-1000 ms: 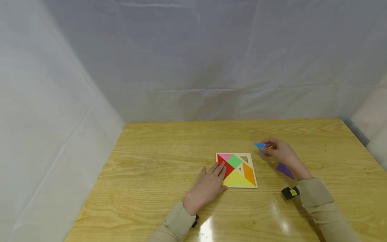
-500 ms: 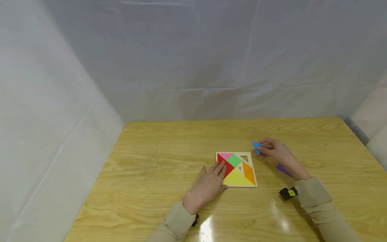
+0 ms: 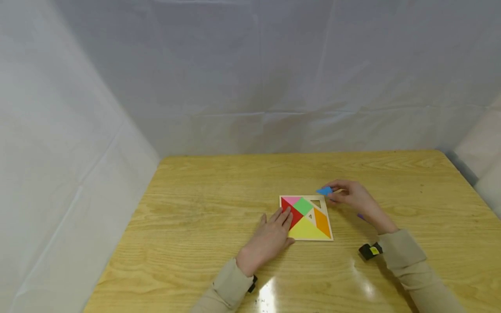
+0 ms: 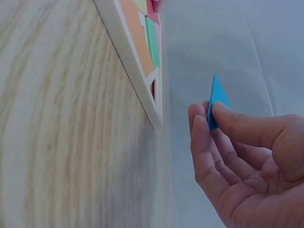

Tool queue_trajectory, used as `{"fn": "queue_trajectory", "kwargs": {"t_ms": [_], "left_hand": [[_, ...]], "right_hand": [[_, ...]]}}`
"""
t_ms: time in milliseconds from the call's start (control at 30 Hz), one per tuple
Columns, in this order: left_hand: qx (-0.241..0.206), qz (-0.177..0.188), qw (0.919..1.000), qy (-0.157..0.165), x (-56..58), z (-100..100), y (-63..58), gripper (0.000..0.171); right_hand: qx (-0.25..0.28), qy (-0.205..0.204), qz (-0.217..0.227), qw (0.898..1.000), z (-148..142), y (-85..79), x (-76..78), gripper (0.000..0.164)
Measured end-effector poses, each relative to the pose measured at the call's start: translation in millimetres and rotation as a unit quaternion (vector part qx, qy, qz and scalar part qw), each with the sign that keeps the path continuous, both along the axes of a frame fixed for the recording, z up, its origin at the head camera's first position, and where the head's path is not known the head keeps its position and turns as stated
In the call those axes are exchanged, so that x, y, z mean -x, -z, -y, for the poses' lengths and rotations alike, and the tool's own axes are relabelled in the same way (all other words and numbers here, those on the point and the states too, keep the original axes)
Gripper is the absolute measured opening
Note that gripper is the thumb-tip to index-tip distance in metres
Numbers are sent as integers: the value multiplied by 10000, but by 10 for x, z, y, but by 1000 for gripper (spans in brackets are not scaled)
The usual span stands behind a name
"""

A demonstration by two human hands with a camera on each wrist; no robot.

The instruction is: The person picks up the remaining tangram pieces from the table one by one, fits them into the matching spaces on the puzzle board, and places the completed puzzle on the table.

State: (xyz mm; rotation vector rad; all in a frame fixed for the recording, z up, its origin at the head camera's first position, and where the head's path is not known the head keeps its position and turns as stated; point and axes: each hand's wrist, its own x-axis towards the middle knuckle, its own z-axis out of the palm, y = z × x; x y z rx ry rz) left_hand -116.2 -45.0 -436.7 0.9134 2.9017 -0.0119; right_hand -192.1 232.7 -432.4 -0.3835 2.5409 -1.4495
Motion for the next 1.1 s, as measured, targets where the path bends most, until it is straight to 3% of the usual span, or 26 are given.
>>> {"fn": "queue_trajectory", "kwargs": {"t_ms": [467,900,1100], "left_hand": [[41,29,10000,-18,4,-8,7,64],[31,88,9999,-58,10,-5,9,64],[46,116,9999,-55,12,-5,5,64]], "right_hand": [[-97,-96,-328,9994,82,51,1,25],[-333,-287,-98,9990,151,68,-11,28],[-355,-335,-254,9985,184,92,-16,25]]}}
